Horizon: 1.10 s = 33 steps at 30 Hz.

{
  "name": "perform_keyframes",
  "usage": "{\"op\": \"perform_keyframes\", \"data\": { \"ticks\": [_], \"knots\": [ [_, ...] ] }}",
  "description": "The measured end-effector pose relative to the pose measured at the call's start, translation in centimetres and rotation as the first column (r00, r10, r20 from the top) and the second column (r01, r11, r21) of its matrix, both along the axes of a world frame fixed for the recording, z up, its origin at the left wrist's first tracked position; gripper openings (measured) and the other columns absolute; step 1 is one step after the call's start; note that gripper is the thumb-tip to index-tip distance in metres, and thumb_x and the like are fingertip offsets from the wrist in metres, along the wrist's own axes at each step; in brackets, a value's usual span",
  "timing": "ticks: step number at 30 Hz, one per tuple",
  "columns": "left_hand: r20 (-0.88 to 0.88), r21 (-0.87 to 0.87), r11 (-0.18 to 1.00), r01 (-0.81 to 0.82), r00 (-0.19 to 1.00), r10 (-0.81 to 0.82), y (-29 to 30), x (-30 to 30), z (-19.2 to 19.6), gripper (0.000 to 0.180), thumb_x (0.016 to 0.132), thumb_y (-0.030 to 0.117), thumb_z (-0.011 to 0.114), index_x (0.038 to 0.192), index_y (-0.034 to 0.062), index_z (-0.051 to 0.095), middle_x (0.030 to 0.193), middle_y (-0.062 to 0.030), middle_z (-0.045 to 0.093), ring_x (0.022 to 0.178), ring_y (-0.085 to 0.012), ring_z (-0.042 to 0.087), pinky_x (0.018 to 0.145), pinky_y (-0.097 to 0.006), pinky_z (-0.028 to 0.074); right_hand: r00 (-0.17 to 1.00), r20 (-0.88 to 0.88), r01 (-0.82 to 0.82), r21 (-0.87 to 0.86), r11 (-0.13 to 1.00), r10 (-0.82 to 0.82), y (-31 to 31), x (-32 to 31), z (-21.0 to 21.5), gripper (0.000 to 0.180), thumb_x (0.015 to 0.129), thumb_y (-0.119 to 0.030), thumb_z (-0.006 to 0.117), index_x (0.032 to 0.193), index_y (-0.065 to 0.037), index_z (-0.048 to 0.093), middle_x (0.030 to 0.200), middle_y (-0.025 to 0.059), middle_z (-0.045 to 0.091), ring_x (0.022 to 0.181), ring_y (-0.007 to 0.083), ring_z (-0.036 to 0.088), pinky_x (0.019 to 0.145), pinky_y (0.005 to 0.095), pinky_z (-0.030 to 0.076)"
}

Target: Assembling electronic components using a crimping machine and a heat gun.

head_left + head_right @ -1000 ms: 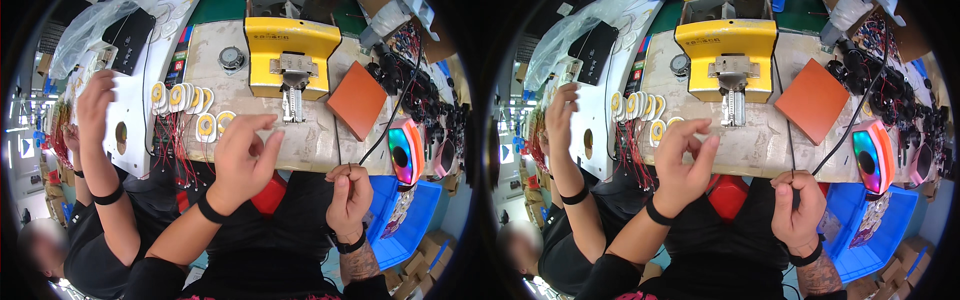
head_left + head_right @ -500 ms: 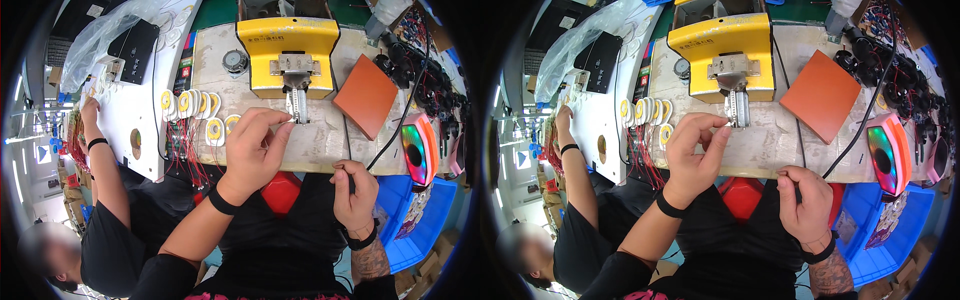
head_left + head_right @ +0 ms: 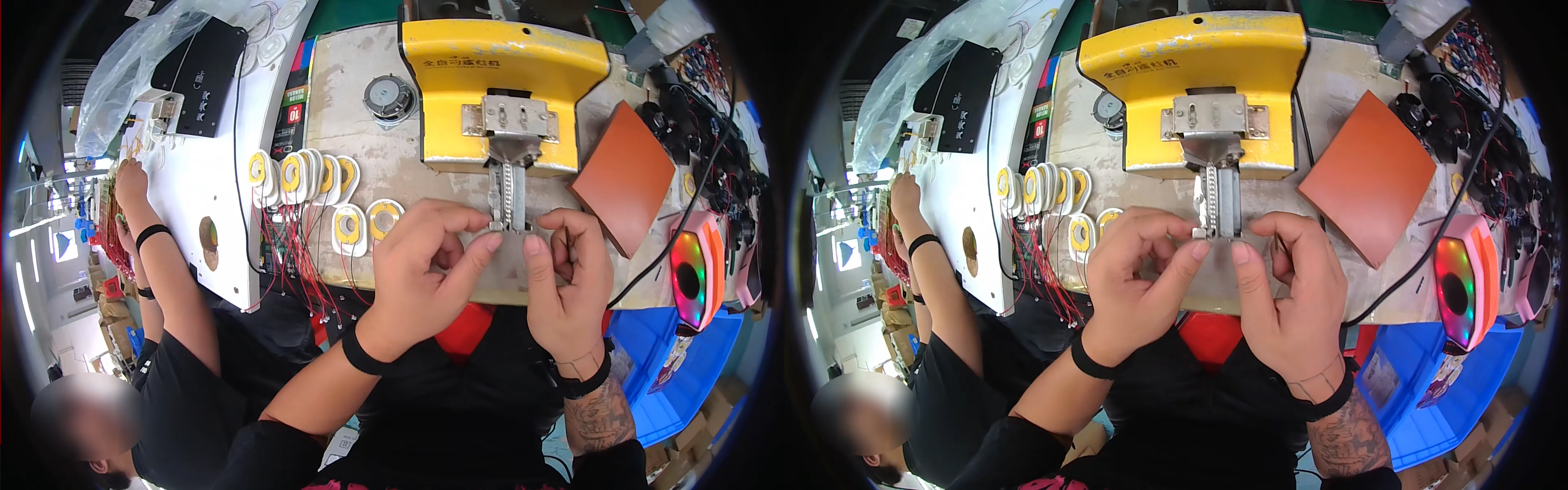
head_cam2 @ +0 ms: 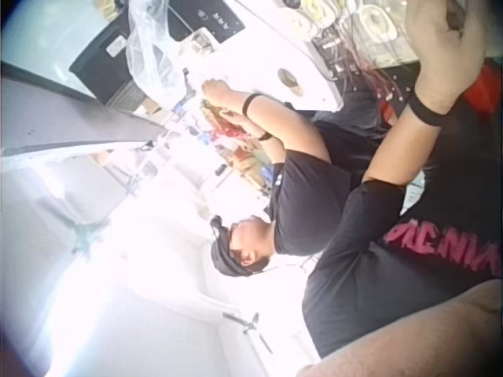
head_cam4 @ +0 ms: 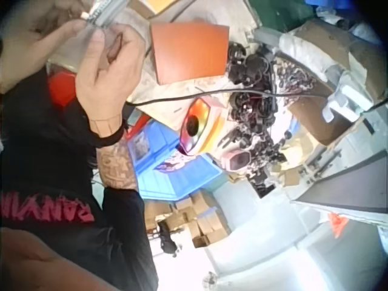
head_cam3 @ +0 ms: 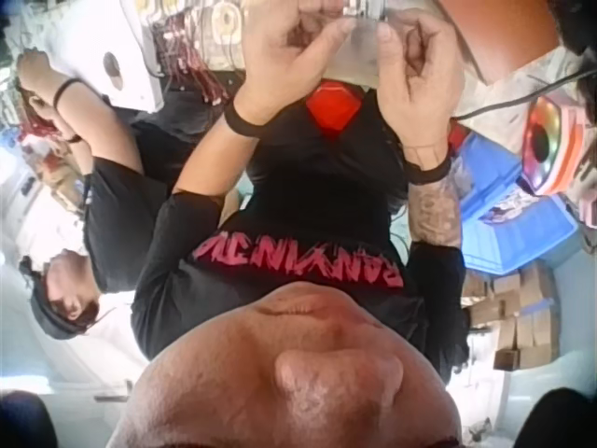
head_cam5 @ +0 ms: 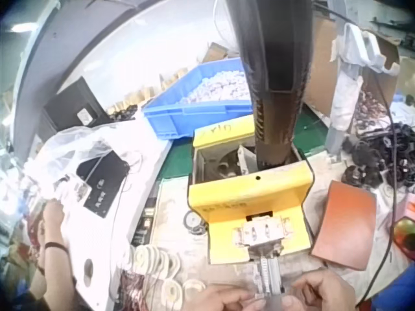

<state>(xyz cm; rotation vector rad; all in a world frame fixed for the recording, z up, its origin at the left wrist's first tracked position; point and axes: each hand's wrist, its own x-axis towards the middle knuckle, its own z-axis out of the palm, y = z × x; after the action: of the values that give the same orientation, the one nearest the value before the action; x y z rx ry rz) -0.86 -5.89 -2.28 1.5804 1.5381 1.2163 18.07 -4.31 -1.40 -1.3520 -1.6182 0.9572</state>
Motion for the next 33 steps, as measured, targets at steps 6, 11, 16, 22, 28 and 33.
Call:
{"op": "perform_keyframes", "data": {
  "ticks": [6,11,16,22,28,33],
  "knots": [
    [0.068,0.100,0.995,-0.013,0.998,0.006,-0.4,-0.1,-0.8,0.029,0.085,-0.002,0.088,0.113,0.0010,0.081,0.096,-0.0074,0.071,0.061,-0.0076,0.058,0.053,-0.024,0.046,0.991,0.135,-0.042,0.259,0.965,0.007,1.3,-0.1,-1.4,0.022,0.086,-0.007,0.089,0.105,-0.004,0.077,0.072,0.0035,0.061,0.054,0.0117,0.046,0.050,0.0279,0.038],
    [0.030,0.098,0.995,0.026,0.999,-0.029,-0.6,-1.0,-0.7,0.031,0.082,-0.004,0.088,0.112,-0.0005,0.080,0.097,-0.0108,0.072,0.071,-0.0127,0.065,0.060,-0.024,0.050,0.986,0.148,-0.104,0.209,0.972,0.073,1.4,0.3,-1.3,0.024,0.086,-0.009,0.091,0.106,-0.003,0.077,0.073,0.0044,0.066,0.052,0.0106,0.051,0.048,0.0258,0.040],
    [0.023,0.098,0.988,0.116,0.993,-0.119,-0.5,-1.5,-0.8,0.033,0.081,-0.003,0.089,0.113,-0.0007,0.082,0.096,-0.0112,0.072,0.071,-0.0152,0.065,0.061,-0.026,0.051,0.983,0.131,-0.152,0.179,0.972,0.130,1.5,0.8,-1.4,0.026,0.085,-0.007,0.092,0.106,-0.003,0.076,0.075,0.0054,0.068,0.053,0.0127,0.053,0.049,0.0266,0.043],
    [0.024,0.100,0.982,0.159,0.986,-0.162,-0.1,-1.9,-1.0,0.032,0.082,-0.001,0.088,0.113,-0.0005,0.082,0.096,-0.0095,0.070,0.070,-0.0160,0.066,0.060,-0.027,0.051,0.979,0.179,-0.135,0.207,0.969,0.098,1.3,1.0,0.1,0.040,0.077,-0.010,0.098,0.110,-0.008,0.075,0.078,0.0049,0.064,0.054,0.0180,0.054,0.050,0.0311,0.044],
    [0.081,0.081,0.991,0.107,0.990,-0.114,-0.2,-1.6,-1.0,0.039,0.079,-0.003,0.089,0.117,0.0026,0.083,0.090,-0.0064,0.067,0.070,-0.0185,0.065,0.059,-0.030,0.052,0.909,0.313,-0.339,0.177,0.924,0.273,3.3,0.1,2.9,0.045,0.073,-0.012,0.100,0.110,-0.012,0.075,0.071,-0.0005,0.053,0.051,0.0175,0.051,0.048,0.0326,0.041],
    [0.125,0.112,0.989,0.100,0.986,-0.114,-0.4,-1.4,-1.2,0.043,0.076,-0.006,0.088,0.118,0.0016,0.083,0.088,-0.0044,0.063,0.069,-0.0168,0.061,0.057,-0.029,0.048,0.895,0.358,-0.359,0.219,0.907,0.268,3.5,0.1,2.8,0.045,0.072,-0.009,0.100,0.110,-0.011,0.076,0.070,-0.0026,0.053,0.049,0.0158,0.049,0.048,0.0323,0.041]
  ]
}}
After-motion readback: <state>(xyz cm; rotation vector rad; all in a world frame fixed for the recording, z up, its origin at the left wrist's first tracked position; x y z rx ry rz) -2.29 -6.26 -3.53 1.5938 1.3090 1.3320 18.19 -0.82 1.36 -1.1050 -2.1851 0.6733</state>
